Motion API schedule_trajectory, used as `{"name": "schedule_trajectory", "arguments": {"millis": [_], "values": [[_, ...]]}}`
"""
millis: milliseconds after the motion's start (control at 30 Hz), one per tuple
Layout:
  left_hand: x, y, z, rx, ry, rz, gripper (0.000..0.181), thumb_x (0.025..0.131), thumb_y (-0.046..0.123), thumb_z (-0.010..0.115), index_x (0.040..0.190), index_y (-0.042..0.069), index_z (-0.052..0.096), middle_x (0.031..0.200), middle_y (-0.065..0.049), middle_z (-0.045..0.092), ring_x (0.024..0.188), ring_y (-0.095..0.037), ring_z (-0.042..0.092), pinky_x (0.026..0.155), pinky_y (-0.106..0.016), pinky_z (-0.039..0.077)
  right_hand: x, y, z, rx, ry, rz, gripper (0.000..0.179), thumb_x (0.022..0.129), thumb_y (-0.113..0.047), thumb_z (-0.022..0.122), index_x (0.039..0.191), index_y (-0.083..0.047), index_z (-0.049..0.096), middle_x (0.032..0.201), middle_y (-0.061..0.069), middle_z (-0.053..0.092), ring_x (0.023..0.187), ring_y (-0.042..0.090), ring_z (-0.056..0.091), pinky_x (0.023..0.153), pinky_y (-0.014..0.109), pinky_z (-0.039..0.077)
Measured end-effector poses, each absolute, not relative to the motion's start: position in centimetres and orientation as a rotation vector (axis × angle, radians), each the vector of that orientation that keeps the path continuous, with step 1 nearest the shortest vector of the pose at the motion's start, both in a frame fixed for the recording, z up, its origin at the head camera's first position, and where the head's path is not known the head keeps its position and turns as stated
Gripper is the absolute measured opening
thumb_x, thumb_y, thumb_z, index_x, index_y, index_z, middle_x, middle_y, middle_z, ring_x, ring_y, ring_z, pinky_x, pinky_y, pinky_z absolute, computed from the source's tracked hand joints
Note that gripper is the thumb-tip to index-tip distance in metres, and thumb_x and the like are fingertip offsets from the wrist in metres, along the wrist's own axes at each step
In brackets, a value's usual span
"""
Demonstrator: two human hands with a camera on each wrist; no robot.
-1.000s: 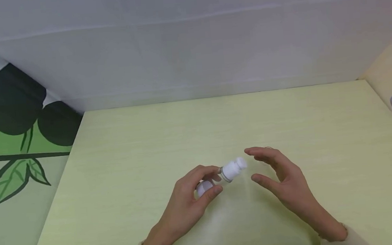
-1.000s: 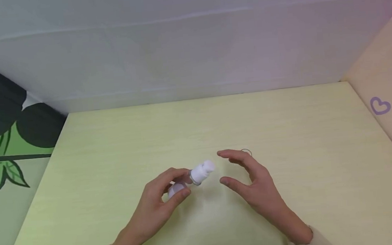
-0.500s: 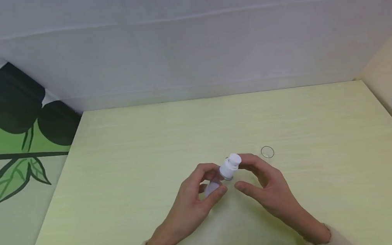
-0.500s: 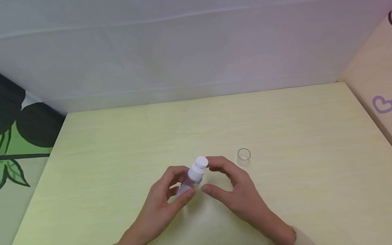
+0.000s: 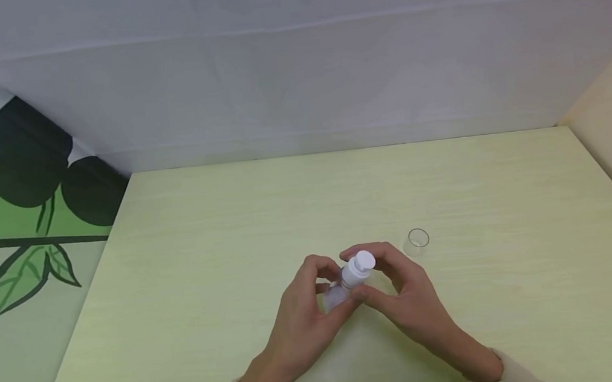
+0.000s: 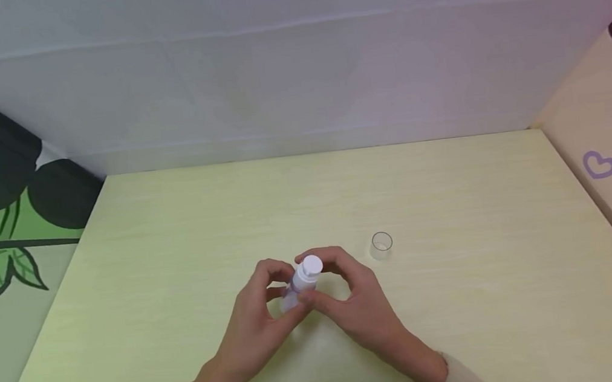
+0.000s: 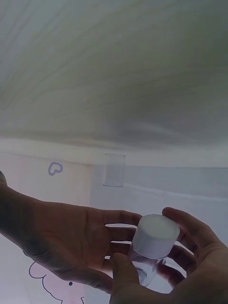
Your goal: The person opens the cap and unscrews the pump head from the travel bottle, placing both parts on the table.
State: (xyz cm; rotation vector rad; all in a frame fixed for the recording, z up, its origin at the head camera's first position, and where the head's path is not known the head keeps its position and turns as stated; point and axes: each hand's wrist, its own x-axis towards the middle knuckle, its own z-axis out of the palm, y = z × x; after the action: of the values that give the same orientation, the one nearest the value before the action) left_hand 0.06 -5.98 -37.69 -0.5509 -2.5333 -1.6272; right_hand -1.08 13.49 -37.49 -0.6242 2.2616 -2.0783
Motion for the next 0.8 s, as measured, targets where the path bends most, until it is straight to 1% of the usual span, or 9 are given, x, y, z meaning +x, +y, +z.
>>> {"name": "schedule_trajectory", "arguments": {"millis": [167, 267, 400, 567, 733, 800], "values": [[0.3, -5.9, -37.5, -0.523, -2.519, -1.582, 0.038, 0.089, 0.021, 0.085, 0.109, 0.016, 0.053, 0.105, 0.009, 0.063, 0.102, -0.006, 0.065, 0.09, -0.029, 0.061, -0.7, 13.1, -36.9, -0.557, 2.249, -2.078, 0.04, 0.09, 0.0, 0.079, 0.123, -0.015, 0.066, 0.126, 0.002, 0.07, 0.118, 0.021, 0.066, 0.11, 0.026, 0.047], [0.3, -6.0, -37.3, -0.518, -2.521, -1.562, 0.038, 0.086, 0.02, 0.087, 0.105, 0.017, 0.054, 0.101, 0.01, 0.065, 0.098, -0.006, 0.066, 0.087, -0.028, 0.061, -0.6, 13.0, -36.7, -0.53, 2.265, -2.077, 0.035, 0.089, -0.001, 0.081, 0.117, -0.017, 0.068, 0.119, 0.001, 0.072, 0.113, 0.018, 0.066, 0.107, 0.025, 0.048], [0.3, -6.0, -37.2, -0.511, -2.538, -1.59, 0.037, 0.084, 0.021, 0.09, 0.099, 0.019, 0.056, 0.098, 0.012, 0.066, 0.092, -0.004, 0.068, 0.084, -0.026, 0.062, -0.6, 13.1, -36.8, -0.543, 2.267, -2.098, 0.032, 0.087, 0.001, 0.081, 0.112, -0.015, 0.07, 0.112, 0.002, 0.073, 0.107, 0.017, 0.066, 0.103, 0.024, 0.049], [0.2, -6.2, -37.2, -0.569, -2.535, -1.596, 0.038, 0.081, 0.02, 0.092, 0.098, 0.02, 0.057, 0.097, 0.012, 0.068, 0.087, -0.005, 0.07, 0.082, -0.025, 0.062, -0.5, 13.3, -37.0, -0.624, 2.265, -2.125, 0.033, 0.086, 0.005, 0.081, 0.111, -0.014, 0.072, 0.109, 0.002, 0.072, 0.105, 0.016, 0.066, 0.102, 0.024, 0.049], [0.0, -6.7, -37.1, -0.714, -2.495, -1.573, 0.044, 0.076, 0.014, 0.094, 0.101, 0.016, 0.058, 0.1, 0.007, 0.07, 0.092, -0.006, 0.072, 0.083, -0.025, 0.062, -0.6, 13.5, -37.2, -0.825, 2.231, -2.196, 0.039, 0.083, 0.013, 0.078, 0.115, -0.008, 0.073, 0.111, 0.006, 0.072, 0.106, 0.016, 0.066, 0.1, 0.023, 0.051], [-0.1, -7.0, -37.1, -0.747, -2.491, -1.582, 0.045, 0.075, 0.012, 0.094, 0.102, 0.015, 0.059, 0.101, 0.007, 0.07, 0.094, -0.006, 0.072, 0.084, -0.025, 0.062, -0.7, 13.5, -37.3, -0.888, 2.22, -2.193, 0.04, 0.083, 0.013, 0.077, 0.117, -0.007, 0.072, 0.113, 0.007, 0.072, 0.107, 0.016, 0.065, 0.1, 0.022, 0.051]]}}
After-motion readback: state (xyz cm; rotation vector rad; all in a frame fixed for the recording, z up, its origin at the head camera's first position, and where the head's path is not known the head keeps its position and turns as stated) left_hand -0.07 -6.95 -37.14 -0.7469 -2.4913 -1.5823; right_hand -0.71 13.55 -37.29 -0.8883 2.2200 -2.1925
